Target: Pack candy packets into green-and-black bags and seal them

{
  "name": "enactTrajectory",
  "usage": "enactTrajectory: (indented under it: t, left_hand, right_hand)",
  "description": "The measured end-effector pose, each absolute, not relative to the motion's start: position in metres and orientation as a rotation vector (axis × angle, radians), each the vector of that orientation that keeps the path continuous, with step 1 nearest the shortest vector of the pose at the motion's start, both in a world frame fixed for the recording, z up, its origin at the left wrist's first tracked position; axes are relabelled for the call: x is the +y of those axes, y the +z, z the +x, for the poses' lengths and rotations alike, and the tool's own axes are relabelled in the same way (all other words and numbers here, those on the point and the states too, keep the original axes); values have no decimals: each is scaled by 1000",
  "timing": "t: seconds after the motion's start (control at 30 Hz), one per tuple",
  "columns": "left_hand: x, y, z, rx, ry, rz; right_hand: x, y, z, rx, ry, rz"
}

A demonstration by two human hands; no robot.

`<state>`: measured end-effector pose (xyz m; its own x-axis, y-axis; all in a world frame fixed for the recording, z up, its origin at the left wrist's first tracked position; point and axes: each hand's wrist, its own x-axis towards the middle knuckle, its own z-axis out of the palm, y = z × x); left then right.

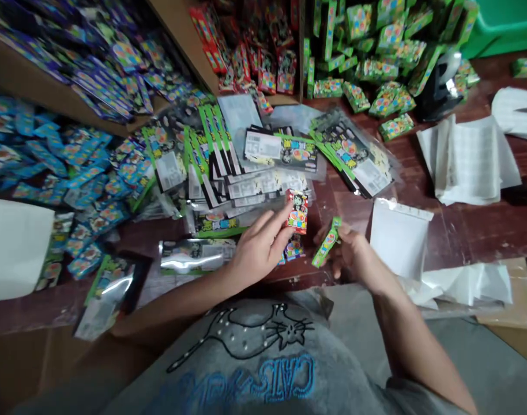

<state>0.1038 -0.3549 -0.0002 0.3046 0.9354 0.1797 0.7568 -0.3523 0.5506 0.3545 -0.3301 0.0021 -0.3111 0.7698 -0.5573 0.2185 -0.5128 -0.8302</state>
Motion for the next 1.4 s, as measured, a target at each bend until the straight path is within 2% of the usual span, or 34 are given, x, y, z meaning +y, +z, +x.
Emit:
enactTrajectory:
  t: [0.07, 0.17, 0.27, 0.37, 0.43, 0.6, 0.8, 0.97, 1.1, 1.23, 1.4]
  left_hand:
    - [-370, -16, 121, 1454, 559, 2379]
    - [-373, -27, 138, 1305, 367, 2568]
    - [-365, -15, 123, 1234, 207, 2634]
    - [-363, 6, 63, 1224, 153, 2645]
    - [-372, 14, 11, 1236, 154, 2628]
    - [-415, -5, -66, 1389, 56, 2409]
    - [-450, -26, -56, 1551, 27, 2293]
    - [-468, -26, -42, 1609, -15, 2247]
    - [-475, -27, -33, 1705, 107, 2214]
    - [-474, -31, -32, 1771, 202, 2184]
    - [-466, -39, -42, 1493, 239, 2370]
  right_hand:
    - [-373, -12, 359, -1159, 1868, -1705]
    - [-390, -21, 366, -1289, 1480, -2028]
    - [-378, -17, 380, -1672, 1033, -2192]
    - [-365, -11, 394, -2066, 589, -2090]
    - [-359, -10, 395, -2315, 433, -1810]
    - [-333, -25, 354, -2766, 593, -1092]
    - [-303, -42, 300, -2944, 742, -671]
    - [-319, -43, 278, -2854, 695, -790]
    - [-347, -36, 261, -2681, 640, -980]
    - [-367, -36, 253, -2715, 671, -833]
    - [-370, -48, 250, -2753, 772, -530]
